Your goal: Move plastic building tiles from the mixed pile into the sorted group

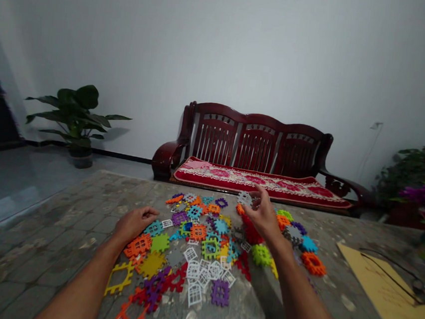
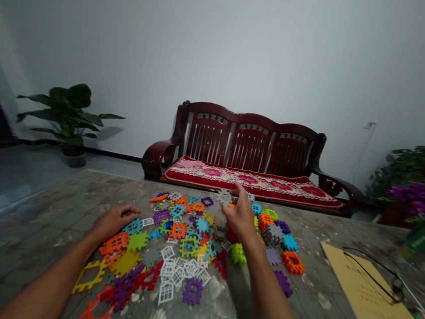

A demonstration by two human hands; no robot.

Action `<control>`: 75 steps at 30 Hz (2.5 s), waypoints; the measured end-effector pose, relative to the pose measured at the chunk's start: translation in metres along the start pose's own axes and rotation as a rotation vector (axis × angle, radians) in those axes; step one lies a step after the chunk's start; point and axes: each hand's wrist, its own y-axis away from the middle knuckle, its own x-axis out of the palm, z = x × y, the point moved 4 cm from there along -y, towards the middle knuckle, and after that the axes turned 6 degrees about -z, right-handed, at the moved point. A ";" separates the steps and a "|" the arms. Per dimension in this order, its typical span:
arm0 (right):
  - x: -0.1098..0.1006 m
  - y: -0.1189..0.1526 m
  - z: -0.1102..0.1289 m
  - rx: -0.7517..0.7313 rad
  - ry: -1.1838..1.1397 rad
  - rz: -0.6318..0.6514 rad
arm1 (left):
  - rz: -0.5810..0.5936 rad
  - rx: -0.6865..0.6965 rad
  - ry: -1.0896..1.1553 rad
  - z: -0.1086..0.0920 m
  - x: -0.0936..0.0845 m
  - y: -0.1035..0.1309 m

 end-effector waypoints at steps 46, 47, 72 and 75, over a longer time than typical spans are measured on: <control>0.004 0.029 0.002 -0.111 -0.075 0.348 | -0.033 0.010 -0.017 -0.002 0.000 -0.001; 0.013 0.050 0.015 -0.155 -0.087 0.428 | -0.036 0.015 -0.021 -0.003 -0.001 0.000; 0.109 0.182 0.144 -0.671 -0.087 0.733 | -0.059 -0.013 0.028 -0.001 0.001 0.000; 0.126 0.184 0.148 -0.653 -0.041 0.751 | -0.061 -0.001 0.054 0.000 0.001 -0.001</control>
